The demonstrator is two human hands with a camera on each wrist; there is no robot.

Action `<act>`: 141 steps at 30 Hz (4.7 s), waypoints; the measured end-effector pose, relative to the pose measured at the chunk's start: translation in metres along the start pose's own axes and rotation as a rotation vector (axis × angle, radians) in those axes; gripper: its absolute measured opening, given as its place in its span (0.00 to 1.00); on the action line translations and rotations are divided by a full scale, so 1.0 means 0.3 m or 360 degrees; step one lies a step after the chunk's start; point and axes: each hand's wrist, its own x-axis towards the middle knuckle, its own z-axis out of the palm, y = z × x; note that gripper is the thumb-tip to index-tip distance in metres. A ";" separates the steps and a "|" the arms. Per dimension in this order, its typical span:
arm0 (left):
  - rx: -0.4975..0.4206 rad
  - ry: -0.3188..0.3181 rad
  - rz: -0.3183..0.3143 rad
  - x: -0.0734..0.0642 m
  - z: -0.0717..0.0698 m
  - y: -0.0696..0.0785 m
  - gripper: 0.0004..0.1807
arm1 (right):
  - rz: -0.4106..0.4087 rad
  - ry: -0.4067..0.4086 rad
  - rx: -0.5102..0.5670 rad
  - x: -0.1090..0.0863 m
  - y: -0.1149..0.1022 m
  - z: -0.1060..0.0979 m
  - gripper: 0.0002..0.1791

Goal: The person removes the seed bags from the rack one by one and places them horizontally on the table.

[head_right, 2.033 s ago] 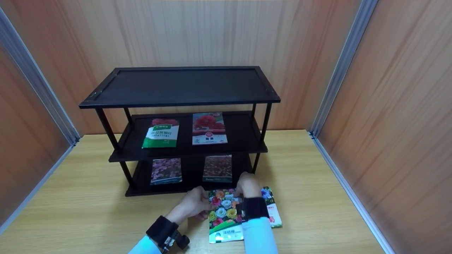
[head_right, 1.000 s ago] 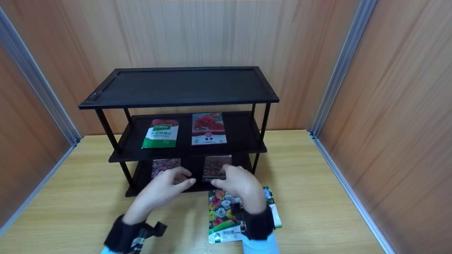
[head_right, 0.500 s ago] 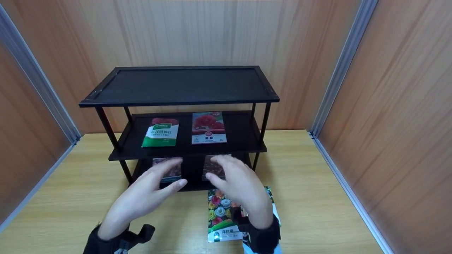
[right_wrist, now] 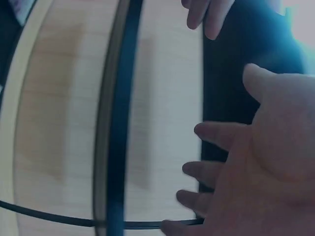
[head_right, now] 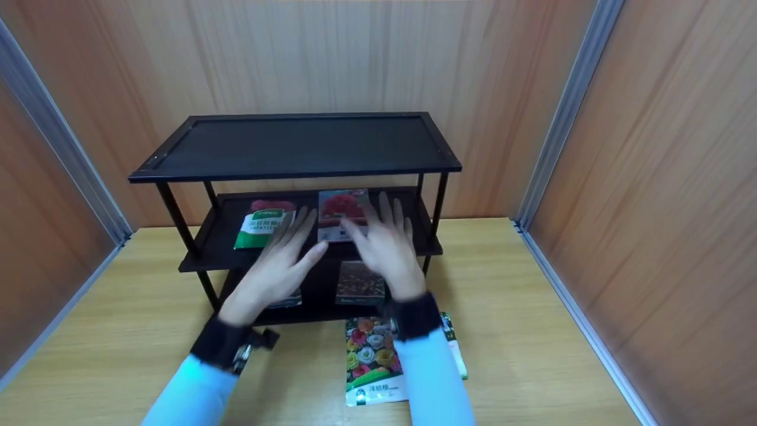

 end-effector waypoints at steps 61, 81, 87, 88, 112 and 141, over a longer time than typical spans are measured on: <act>-0.1869 -0.0035 -0.0513 0.156 0.062 0.010 0.35 | 0.0144 0.0196 0.1200 0.085 0.059 0.083 0.44; -0.1684 0.0089 -0.0544 0.156 0.049 -0.010 0.36 | 0.0188 0.0169 0.1487 0.063 0.033 0.073 0.36; -0.1592 0.0085 -0.0592 0.109 0.035 0.000 0.38 | 0.0181 0.0115 0.1544 0.035 0.021 0.080 0.39; -0.1582 0.0077 -0.0591 0.097 0.032 0.002 0.38 | 0.0181 0.0110 0.1545 0.029 0.020 0.082 0.38; -0.1569 0.0105 -0.0599 -0.098 0.030 -0.044 0.34 | 0.0101 0.0017 0.1647 -0.113 -0.045 0.163 0.37; -0.1552 0.0012 -0.0626 -0.137 0.046 -0.108 0.24 | 0.0069 -0.0113 0.1567 -0.102 -0.009 0.198 0.22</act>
